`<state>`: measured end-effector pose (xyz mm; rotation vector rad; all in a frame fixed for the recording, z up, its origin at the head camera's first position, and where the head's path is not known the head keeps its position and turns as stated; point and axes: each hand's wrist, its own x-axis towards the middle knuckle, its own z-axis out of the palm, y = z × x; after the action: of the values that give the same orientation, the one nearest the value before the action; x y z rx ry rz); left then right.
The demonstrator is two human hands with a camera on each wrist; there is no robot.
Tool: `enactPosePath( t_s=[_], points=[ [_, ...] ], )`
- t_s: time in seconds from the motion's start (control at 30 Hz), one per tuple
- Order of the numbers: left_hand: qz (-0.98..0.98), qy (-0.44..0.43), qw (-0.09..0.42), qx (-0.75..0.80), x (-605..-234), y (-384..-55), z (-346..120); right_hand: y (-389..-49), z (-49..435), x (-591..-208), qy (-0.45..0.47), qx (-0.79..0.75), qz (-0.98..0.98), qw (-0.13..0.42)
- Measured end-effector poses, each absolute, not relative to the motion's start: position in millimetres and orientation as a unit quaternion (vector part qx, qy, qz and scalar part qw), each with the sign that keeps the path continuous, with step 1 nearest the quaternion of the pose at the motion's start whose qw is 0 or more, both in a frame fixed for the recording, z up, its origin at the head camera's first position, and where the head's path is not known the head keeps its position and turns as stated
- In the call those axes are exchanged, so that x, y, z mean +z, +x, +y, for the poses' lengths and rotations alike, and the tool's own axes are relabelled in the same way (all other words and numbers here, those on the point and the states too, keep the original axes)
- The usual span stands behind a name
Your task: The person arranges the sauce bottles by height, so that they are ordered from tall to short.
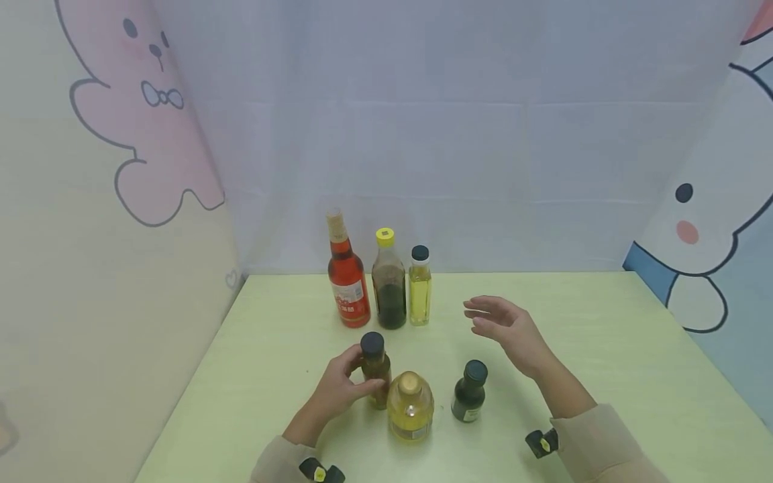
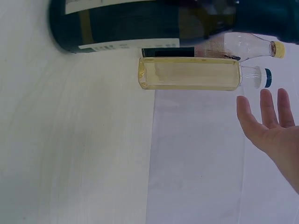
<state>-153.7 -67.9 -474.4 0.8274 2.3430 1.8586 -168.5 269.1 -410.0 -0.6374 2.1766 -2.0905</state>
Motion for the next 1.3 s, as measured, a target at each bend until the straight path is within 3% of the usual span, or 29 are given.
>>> enactPosePath(
  t_s=[0.5,0.77,1.3],
  points=[
    [0.760,0.244,0.035,0.602,-472.9,-152.8,-66.9,-143.4,273.7,-410.3,-0.219,-0.640,0.736,0.029],
    [0.767,0.239,0.050,0.593,-446.0,-143.9,-66.7,-131.4,280.5,-416.3,-0.224,-0.629,0.744,0.035],
    [0.761,0.249,0.046,0.597,-440.8,-139.5,-67.3,-118.5,283.1,-421.4,-0.287,-0.660,0.689,0.081]
  ],
)
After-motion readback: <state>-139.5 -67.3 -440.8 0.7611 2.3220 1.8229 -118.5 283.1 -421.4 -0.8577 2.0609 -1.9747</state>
